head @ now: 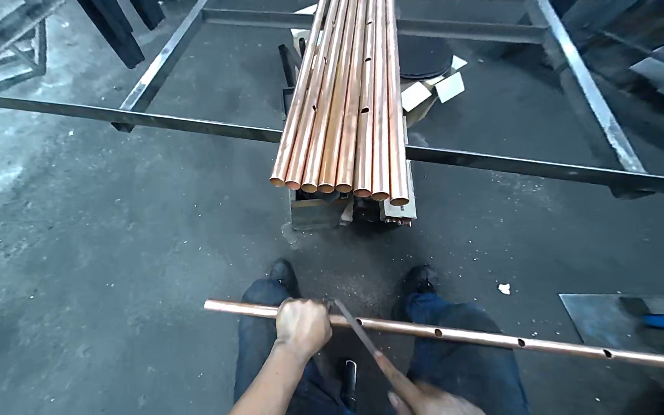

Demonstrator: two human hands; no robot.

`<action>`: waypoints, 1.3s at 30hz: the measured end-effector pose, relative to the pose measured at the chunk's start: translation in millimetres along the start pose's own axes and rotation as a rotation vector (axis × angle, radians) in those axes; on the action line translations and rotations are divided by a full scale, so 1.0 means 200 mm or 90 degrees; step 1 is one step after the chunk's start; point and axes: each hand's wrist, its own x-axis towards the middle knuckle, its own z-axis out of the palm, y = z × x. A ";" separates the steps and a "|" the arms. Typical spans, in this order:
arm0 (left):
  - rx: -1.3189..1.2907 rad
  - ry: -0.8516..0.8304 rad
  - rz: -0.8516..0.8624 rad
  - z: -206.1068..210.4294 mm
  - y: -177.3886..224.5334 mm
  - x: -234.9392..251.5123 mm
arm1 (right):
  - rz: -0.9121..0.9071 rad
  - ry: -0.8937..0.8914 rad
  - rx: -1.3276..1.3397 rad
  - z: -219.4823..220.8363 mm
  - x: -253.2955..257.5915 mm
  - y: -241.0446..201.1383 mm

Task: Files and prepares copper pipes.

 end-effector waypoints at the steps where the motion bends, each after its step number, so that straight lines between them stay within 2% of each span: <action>1: 0.001 0.008 0.000 0.00 0.00 0.00 | 0.010 0.008 0.004 -0.01 0.09 -0.01; 5: 0.020 0.036 -0.019 0.03 -0.02 0.01 | 0.081 -0.060 -0.019 -0.10 0.41 -0.10; 7: 0.032 0.085 -0.027 0.06 -0.02 0.00 | 0.094 -0.087 0.001 -0.16 0.47 -0.09; 10: 0.056 0.213 -0.006 0.15 -0.04 -0.02 | 0.069 -0.005 0.044 -0.11 0.33 0.03; 11: 0.053 0.218 -0.004 0.15 -0.04 -0.04 | 0.071 0.046 0.057 -0.10 0.25 0.08; 13: 0.051 0.176 -0.011 0.11 -0.03 -0.08 | 0.089 0.149 0.081 -0.09 0.08 0.22; 15: 0.058 0.127 -0.009 0.08 0.00 -0.10 | 0.113 0.196 0.100 -0.08 -0.06 0.36; 17: 0.061 0.113 0.022 0.07 0.02 -0.10 | 0.138 0.167 0.123 -0.07 -0.16 0.47; 20: 0.073 0.218 0.075 0.14 0.02 -0.07 | 0.146 0.142 0.146 -0.02 -0.20 0.57; 29: 0.095 0.358 0.098 0.22 0.02 -0.07 | 0.101 0.179 0.135 -0.02 -0.17 0.59; 34: 0.079 0.336 0.108 0.21 0.03 -0.06 | 0.101 0.174 0.126 0.00 -0.17 0.62; 39: 0.006 0.251 0.127 0.16 0.02 -0.05 | 0.101 0.186 0.119 0.01 -0.16 0.62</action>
